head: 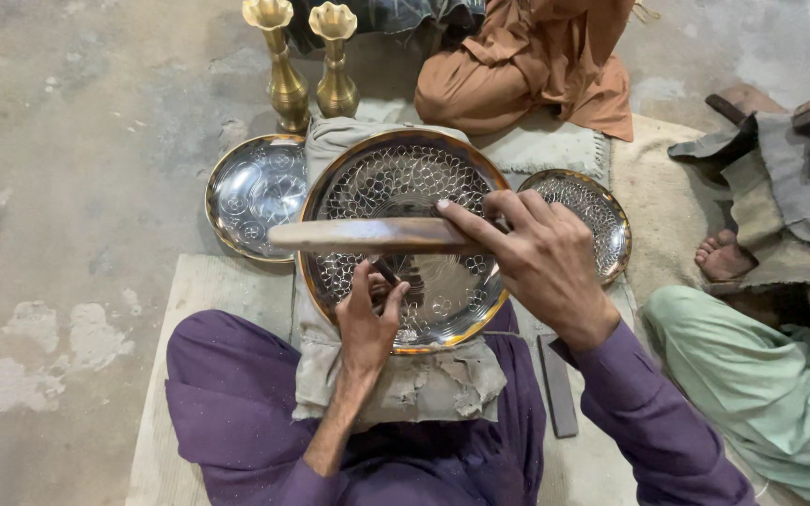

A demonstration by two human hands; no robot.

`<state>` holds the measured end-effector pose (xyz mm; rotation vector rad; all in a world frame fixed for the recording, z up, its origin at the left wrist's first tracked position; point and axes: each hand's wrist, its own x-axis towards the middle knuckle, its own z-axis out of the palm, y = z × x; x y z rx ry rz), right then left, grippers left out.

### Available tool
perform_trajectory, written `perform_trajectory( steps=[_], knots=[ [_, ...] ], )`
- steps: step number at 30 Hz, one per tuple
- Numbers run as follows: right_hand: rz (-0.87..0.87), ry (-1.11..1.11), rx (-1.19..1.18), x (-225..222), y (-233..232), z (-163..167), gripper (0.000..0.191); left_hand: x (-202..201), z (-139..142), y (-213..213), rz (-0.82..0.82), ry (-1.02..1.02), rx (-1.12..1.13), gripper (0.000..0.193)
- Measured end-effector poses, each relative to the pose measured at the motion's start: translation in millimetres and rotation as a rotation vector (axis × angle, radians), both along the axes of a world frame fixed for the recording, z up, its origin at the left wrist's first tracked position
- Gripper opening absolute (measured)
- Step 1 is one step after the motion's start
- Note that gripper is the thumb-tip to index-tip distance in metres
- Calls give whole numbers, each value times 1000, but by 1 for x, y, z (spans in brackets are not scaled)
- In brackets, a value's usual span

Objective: The person sits on the floor engraving a decorative pattern into a large metal tray, holding a chisel against the tray surface with one hand and striking it with a wooden mallet in the other, repositioning the chisel to work across the tray.

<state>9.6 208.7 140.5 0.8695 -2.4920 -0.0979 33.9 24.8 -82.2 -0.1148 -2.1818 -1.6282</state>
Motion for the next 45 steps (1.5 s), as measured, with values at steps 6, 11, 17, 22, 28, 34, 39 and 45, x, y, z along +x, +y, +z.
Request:
perform_trajectory(
  steps=[6, 11, 17, 22, 28, 34, 39, 45],
  knots=[
    [-51, -293, -31, -7, -10, 5, 64, 3, 11, -1, -7, -12, 10, 40],
    [5, -137, -1, -10, -12, 8, 63, 3, 12, -3, -59, -74, 77, 32],
    [-77, -143, 94, -9, -5, 4, 59, 0, 13, -4, -70, 10, 50, 45],
    [-47, -241, -163, -6, 5, -6, 51, -2, 11, -5, -106, -79, 44, 38],
    [-202, -291, -213, -5, 20, -17, 50, -9, 11, -5, -183, -50, 36, 43],
    [-212, -321, -431, 2, 36, -20, 58, -8, 20, -7, -136, -50, -51, 51],
    [-178, -358, -501, 6, 44, -22, 55, -9, 20, -9, -171, -29, -57, 50],
    [-188, -220, -184, 3, 43, -28, 45, -16, 21, -12, -262, -37, -89, 48]
  ],
)
